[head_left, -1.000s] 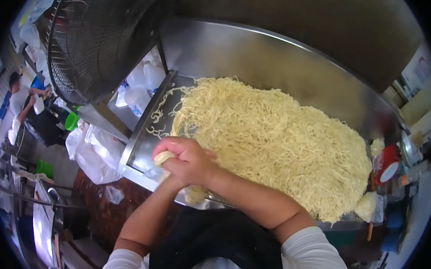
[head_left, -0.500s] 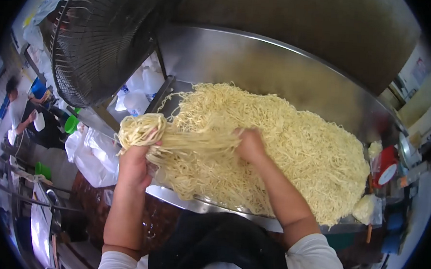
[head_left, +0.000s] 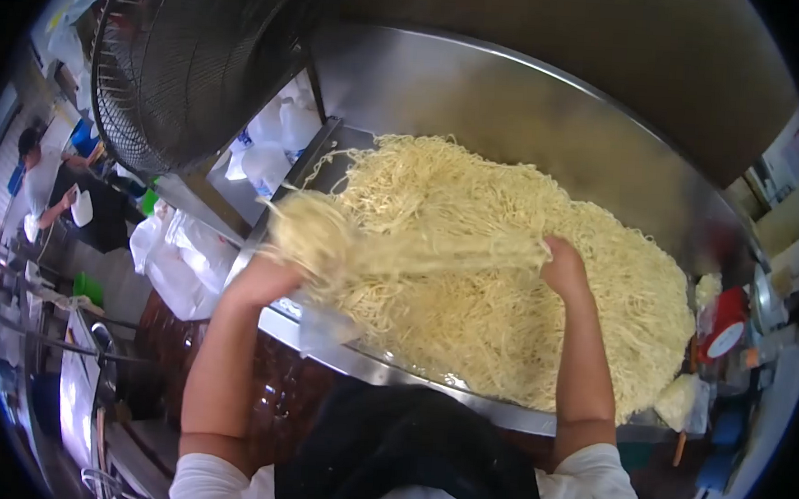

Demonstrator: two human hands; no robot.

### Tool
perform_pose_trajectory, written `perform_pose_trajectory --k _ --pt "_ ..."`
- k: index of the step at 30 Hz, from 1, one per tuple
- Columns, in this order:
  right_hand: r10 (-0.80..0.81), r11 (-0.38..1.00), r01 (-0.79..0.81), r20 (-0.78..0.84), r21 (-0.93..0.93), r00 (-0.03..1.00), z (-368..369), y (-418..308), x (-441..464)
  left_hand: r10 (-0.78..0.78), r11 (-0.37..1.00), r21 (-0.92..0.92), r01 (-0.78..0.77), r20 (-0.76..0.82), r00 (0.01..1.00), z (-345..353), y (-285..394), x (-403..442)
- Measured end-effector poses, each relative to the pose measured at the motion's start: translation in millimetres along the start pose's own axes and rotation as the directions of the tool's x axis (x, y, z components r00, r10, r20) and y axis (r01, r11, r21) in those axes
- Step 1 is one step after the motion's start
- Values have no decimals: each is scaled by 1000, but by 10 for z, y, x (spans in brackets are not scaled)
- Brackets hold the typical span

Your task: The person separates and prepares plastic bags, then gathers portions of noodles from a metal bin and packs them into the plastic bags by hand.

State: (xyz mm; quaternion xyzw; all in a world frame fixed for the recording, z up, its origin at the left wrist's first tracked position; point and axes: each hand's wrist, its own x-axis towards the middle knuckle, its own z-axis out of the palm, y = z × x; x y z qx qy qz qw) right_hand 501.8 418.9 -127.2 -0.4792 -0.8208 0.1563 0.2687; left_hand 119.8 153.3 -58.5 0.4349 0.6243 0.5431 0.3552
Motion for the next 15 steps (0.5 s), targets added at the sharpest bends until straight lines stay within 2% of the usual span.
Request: perform_pose_trajectory --k 1,2,3,5,7,8,9,10,11,13,14,15 --pt "29 998 -8 349 -62 937 -34 3 -23 -65 806 584 -98 251 966 -48 -137 -4" --pt "75 992 9 652 -124 755 -58 -15 -40 -223 539 838 -90 245 944 -2 -301 -25" --pt "67 993 15 663 -117 745 -97 -136 -37 -369 198 973 -115 183 911 72 -393 -66" --pt "-43 999 19 658 44 752 -176 -522 9 -421 196 980 -44 125 899 72 -379 -114" --pt "-161 986 130 402 104 901 -91 -876 -17 -531 156 982 108 -9 847 48 -255 -147" --pt "-171 977 100 410 189 896 -38 -1146 -47 -535 156 982 108 -8 845 15 -247 -199" --pt "-183 960 72 415 270 891 53 -1434 -75 -436 259 961 100 24 900 -42 -254 -277" --pt "-268 933 128 412 337 871 232 -1665 -167 -327 360 930 81 44 944 -109 -268 -328" --pt "-352 897 182 404 403 844 451 -1859 -313 -324 362 928 83 42 945 -175 -314 -345" --pt "-448 862 227 469 454 761 931 -2154 -634 -290 771 612 175 93 952 -294 -434 -381" --pt "-450 861 228 473 454 757 1157 -2208 -753 -292 772 610 180 89 952 -330 -430 -407" --pt "-461 875 288 483 390 745 1373 -2241 -851 -342 792 539 289 -1 940 -368 -407 -434"
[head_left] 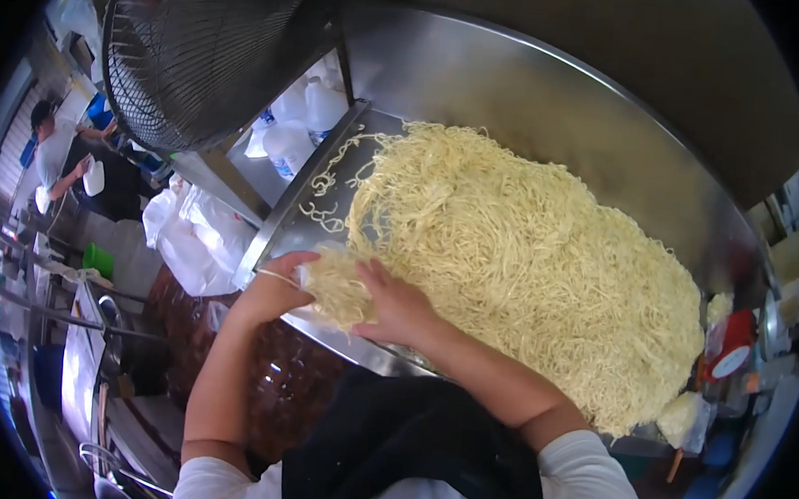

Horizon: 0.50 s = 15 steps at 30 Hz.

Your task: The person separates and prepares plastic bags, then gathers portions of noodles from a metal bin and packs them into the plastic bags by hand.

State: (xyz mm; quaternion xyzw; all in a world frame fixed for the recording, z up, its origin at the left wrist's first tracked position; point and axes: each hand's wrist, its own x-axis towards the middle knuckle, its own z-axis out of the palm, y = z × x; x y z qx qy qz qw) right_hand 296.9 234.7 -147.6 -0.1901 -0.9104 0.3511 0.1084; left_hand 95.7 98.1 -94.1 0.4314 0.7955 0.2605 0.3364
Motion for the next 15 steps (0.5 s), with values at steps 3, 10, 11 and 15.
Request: perform_pose_trajectory --k 3,10,11,15 --pt "41 997 -34 95 -75 995 61 118 194 -119 978 -196 76 -218 969 9 -351 23" --pt "14 991 40 393 -130 920 229 -495 549 23 728 -608 -317 -440 898 455 210 42" --pt "89 994 -103 336 23 938 374 -478 571 44 835 -494 -244 -381 923 470 336 13" --pt "-109 936 291 621 -200 776 488 -292 770 32 720 -629 -292 -390 920 462 319 21"
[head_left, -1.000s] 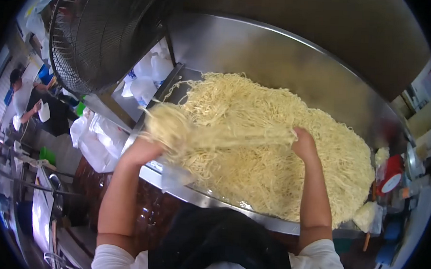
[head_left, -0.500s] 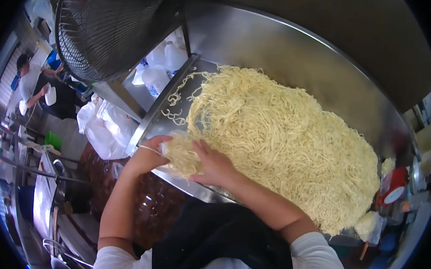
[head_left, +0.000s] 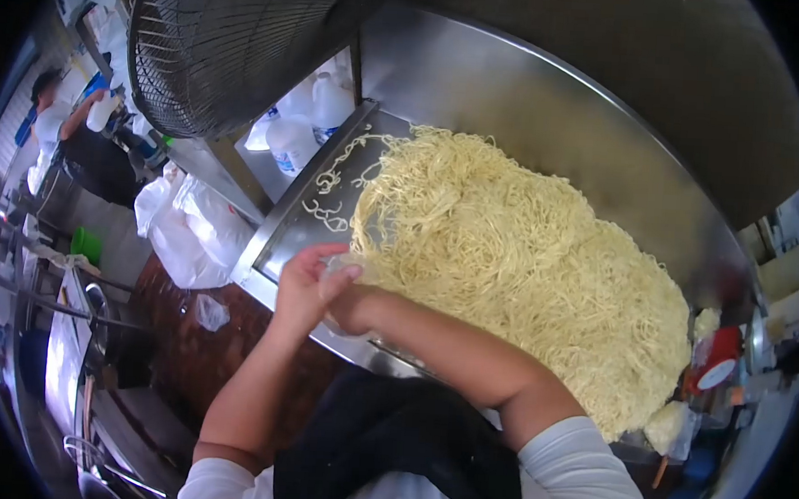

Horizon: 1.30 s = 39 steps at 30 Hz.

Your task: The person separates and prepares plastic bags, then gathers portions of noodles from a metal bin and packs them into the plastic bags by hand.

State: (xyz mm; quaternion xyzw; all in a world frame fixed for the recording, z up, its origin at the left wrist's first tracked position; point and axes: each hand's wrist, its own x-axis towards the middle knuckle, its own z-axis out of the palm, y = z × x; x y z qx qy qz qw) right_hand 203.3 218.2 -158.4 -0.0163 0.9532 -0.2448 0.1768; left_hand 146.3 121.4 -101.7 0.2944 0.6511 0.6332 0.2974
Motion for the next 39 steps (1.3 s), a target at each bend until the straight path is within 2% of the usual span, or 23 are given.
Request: perform_pose_trajectory --k 1,3,4,5,6,9,11,13,14,16,17,18,19,20,22,23,25,27,29,31,33,35,39 --pt "3 1000 -3 2 6 1000 -198 1 -89 -6 1000 0 6 3 1000 -87 -61 18" --pt "-29 952 33 -18 304 999 -608 44 -416 30 999 29 -29 -18 999 -253 -157 59" --pt "-37 954 37 -7 299 999 -721 35 -550 -87 996 -32 85 -42 995 -239 -23 31" --pt "93 946 -11 -237 325 967 -817 31 -677 -87 996 -36 85 -50 995 -220 24 25" --pt "223 930 -51 -451 363 864 -863 29 -734 -103 993 -59 100 -41 994 -196 61 33" --pt "113 968 39 -569 248 814 -45 431 -590 -99 992 -82 98 -13 995 -190 119 136" --pt "158 978 -40 -597 206 787 329 535 -693 -99 987 -130 96 -18 995 -204 182 179" --pt "406 908 -334 -335 253 850 343 601 -802 -170 980 -107 166 -36 985 -304 217 214" --pt "414 904 -340 -337 258 845 316 615 -882 -171 980 -105 168 -26 985 -358 201 230" --pt "353 921 -232 -415 313 839 37 426 -1147 -124 990 102 98 296 947 -390 139 217" --pt "368 916 -245 -416 319 832 -60 361 -1193 -125 990 100 99 312 942 -250 112 163" --pt "331 925 -173 -491 339 805 -166 301 -1197 -62 965 256 -51 412 909 -22 93 83" --pt "293 932 -98 -568 348 770 -262 272 -1221 -12 897 385 -218 514 858 151 90 56" --pt "298 933 -105 -577 343 761 -341 266 -1278 -1 896 379 -232 524 852 245 79 90" --pt "286 924 -120 -448 364 847 -429 273 -1389 -108 462 765 -450 551 827 364 57 152" --pt "286 925 -121 -452 360 845 -424 339 -1460 -102 460 763 -454 554 827 358 78 178" --pt "187 951 -109 -257 290 948 -374 560 -1669 -245 245 828 -503 555 795 262 142 234" --pt "236 912 -143 -205 385 950 -376 745 -1889 -248 200 839 -506 542 802 151 163 278" --pt "369 708 -208 -102 675 924 -492 852 -2162 -297 98 867 -488 494 817 46 132 324" --pt "403 704 -215 -132 677 906 -517 1062 -2376 -311 69 886 -458 456 834 -20 149 335" --pt "492 677 -232 -194 699 849 -535 1267 -2595 -353 -44 932 -361 323 878 -114 118 374" --pt "689 492 -297 -159 818 707 -567 1420 -2781 -361 -75 931 -357 309 880 -267 99 381" --pt "717 586 -247 -353 772 601 -464 1835 -2802 -438 -131 933 -334 248 864 -456 175 330"
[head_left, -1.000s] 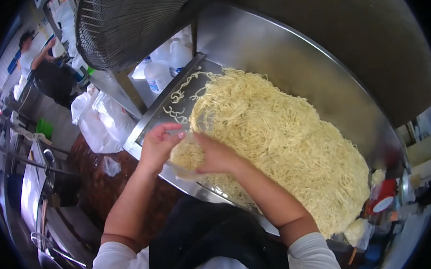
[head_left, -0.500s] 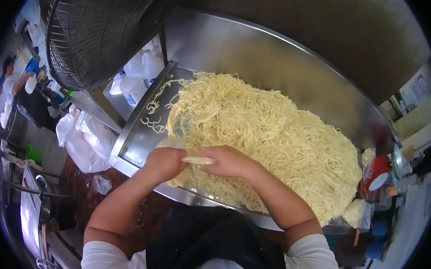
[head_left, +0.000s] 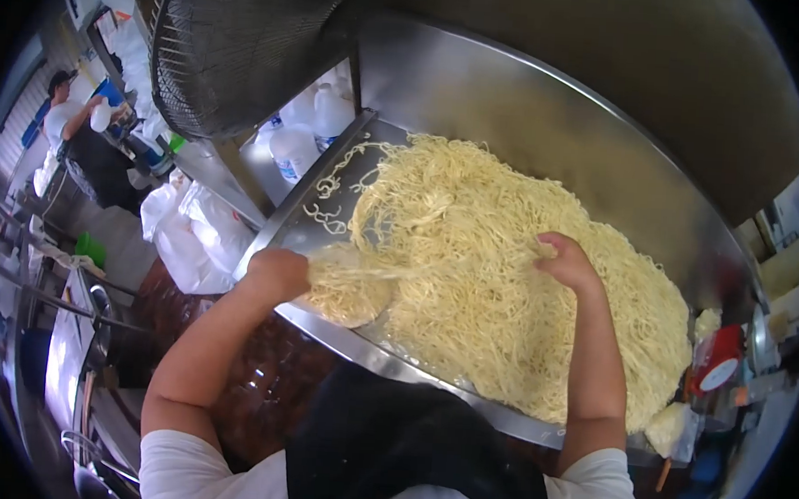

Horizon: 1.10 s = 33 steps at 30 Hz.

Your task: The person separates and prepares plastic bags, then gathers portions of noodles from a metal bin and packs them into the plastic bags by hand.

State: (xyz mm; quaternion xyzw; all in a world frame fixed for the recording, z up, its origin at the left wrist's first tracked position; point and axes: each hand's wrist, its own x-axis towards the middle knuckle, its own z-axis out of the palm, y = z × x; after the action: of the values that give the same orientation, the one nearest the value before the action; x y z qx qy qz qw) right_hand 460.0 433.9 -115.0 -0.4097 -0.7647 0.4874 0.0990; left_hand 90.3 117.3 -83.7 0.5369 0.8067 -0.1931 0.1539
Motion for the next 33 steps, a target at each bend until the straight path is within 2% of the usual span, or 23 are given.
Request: perform_pose_trajectory --k 1,2,4,5,6,7,8,9,11,12,14,15,17,19,20,21,22,24,25,27,29,31,33 --pt "-141 919 81 -132 -385 981 65 -14 20 14 1000 -6 -13 51 999 -52 -12 -34" --pt "-313 694 77 -203 -715 928 126 -21 41 16 1000 1 -16 43 999 -43 -33 -44" --pt "-180 745 60 -114 -665 977 467 -709 -95 47 982 -178 -68 -121 991 48 -112 -57" --pt "-76 817 47 -25 -574 997 651 -990 -145 44 973 -220 -67 -108 993 58 -151 -32" --pt "-246 802 222 33 -555 969 932 -879 -57 53 973 -216 -76 -114 992 39 -135 -41" --pt "-213 825 254 139 -505 967 1188 -1080 -95 9 952 -304 -45 -118 993 14 -121 -74" --pt "-330 777 379 189 -503 925 1543 -1003 -51 -36 920 -391 -13 -117 992 13 -106 -98" --pt "-341 746 431 265 -507 902 1840 -1074 -77 -34 920 -391 -16 -120 992 35 -65 -111" --pt "-477 668 506 208 -545 854 2362 -1069 -206 -116 813 -583 -4 -168 979 100 80 -150" --pt "-478 666 507 210 -546 853 2458 -1096 -172 -117 812 -584 -4 -169 979 174 147 -153" --pt "-125 725 355 394 -591 911 2564 -1129 -114 -121 651 -750 -115 -252 960 329 271 -130" --pt "-158 745 360 376 -561 913 2527 -1133 -90 -122 649 -751 -119 -257 959 347 300 -142" --pt "-180 790 395 438 -469 881 2438 -1160 27 72 481 -780 -400 -420 905 370 373 -178" --pt "-202 830 418 499 -369 843 2398 -1206 32 98 476 -808 -347 -343 934 269 505 -182" --pt "-315 822 476 447 -312 837 2389 -1231 13 134 487 -822 -296 -265 955 222 547 -172" --pt "-423 805 534 382 -257 822 2376 -1254 3 52 587 -768 -256 -279 959 268 585 -96" --pt "-425 805 534 377 -259 823 2353 -1244 -9 55 588 -766 -260 -282 958 284 567 -24" --pt "-378 906 415 283 -82 881 2247 -1167 -63 139 831 -506 -233 -216 966 274 473 89" --pt "-378 906 414 281 -83 882 2132 -1138 -85 141 831 -505 -235 -217 966 266 398 100" --pt "-131 989 142 265 -25 955 1805 -1034 -139 155 865 -416 -281 -312 937 256 241 83" --pt "-29 998 23 101 53 994 1536 -780 -104 129 895 -389 -219 -244 961 129 135 40" --pt "20 997 -22 -23 -72 1000 1245 -799 -158 107 929 -331 -168 -194 975 92 70 7" --pt "-32 998 27 -99 -54 995 1118 -782 -185 95 939 -308 -152 -191 977 89 75 9"
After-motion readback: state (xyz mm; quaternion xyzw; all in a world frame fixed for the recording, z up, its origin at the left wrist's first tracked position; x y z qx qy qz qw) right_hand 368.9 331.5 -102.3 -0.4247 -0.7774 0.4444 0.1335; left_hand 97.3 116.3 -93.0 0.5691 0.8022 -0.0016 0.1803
